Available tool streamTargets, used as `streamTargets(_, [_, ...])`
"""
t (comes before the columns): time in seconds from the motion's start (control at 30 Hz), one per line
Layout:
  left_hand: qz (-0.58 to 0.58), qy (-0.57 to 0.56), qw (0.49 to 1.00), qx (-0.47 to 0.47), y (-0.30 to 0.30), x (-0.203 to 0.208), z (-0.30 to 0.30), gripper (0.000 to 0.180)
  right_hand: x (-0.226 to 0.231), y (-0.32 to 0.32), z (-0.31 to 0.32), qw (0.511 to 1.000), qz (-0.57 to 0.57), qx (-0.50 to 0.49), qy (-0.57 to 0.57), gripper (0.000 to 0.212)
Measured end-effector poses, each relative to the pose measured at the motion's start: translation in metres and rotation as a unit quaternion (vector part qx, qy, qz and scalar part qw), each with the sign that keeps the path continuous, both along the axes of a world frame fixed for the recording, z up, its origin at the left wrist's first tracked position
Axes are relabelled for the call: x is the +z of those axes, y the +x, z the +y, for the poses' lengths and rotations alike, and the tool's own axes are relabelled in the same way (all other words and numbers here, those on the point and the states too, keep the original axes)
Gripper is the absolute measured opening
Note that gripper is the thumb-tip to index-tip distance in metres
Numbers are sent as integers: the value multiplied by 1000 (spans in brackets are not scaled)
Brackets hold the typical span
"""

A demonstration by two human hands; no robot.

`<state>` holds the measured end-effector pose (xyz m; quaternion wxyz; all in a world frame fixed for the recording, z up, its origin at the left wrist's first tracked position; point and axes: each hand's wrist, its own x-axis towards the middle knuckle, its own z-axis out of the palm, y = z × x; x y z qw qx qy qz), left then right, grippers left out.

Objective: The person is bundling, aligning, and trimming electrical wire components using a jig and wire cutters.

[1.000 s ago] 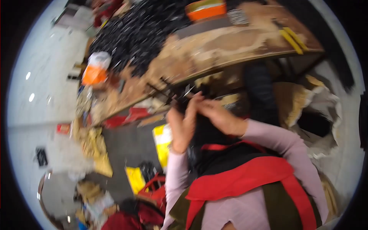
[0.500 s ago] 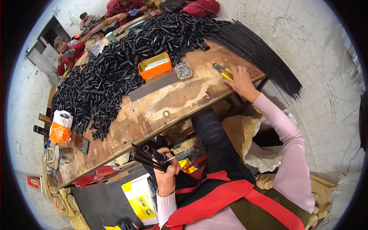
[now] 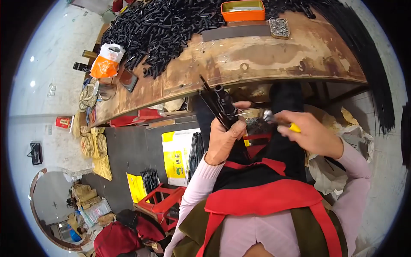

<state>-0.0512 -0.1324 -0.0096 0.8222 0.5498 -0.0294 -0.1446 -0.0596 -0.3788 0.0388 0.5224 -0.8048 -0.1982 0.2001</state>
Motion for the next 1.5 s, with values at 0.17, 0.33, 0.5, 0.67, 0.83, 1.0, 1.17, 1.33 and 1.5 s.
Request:
streamTargets(0.17, [-35,-5,996,-78,-9,-2,11,46,-9,-7,23,991,-108,47,-57,29])
streamTargets(0.33, [-35,-9,995,-96,-16,2,19,43,-1,-11,34,990,-111,48,-71,32])
streamTargets(0.5, [-34,-5,993,-116,-17,9,27,43,15,-9,41,969,-212,60,-110,37])
streamTargets(0.67, [-63,-12,980,-189,-18,8,34,48,30,-11,46,901,415,126,23,39])
streamTargets(0.83, [-63,-1,991,-115,-15,4,36,47,27,-19,45,952,-275,1,-136,36])
streamTargets(1.0, [-77,-20,988,-132,-11,3,43,50,59,-10,49,986,-28,79,-144,32])
streamTargets(1.17, [-81,-15,984,-155,-9,-1,40,63,50,-23,55,945,325,45,-5,32])
streamTargets(1.33, [-75,-20,993,-88,-5,1,33,45,35,-4,37,857,-445,59,-254,41])
streamTargets(1.5, [-71,-57,989,-120,-3,-1,34,46,60,6,39,931,346,117,-22,32])
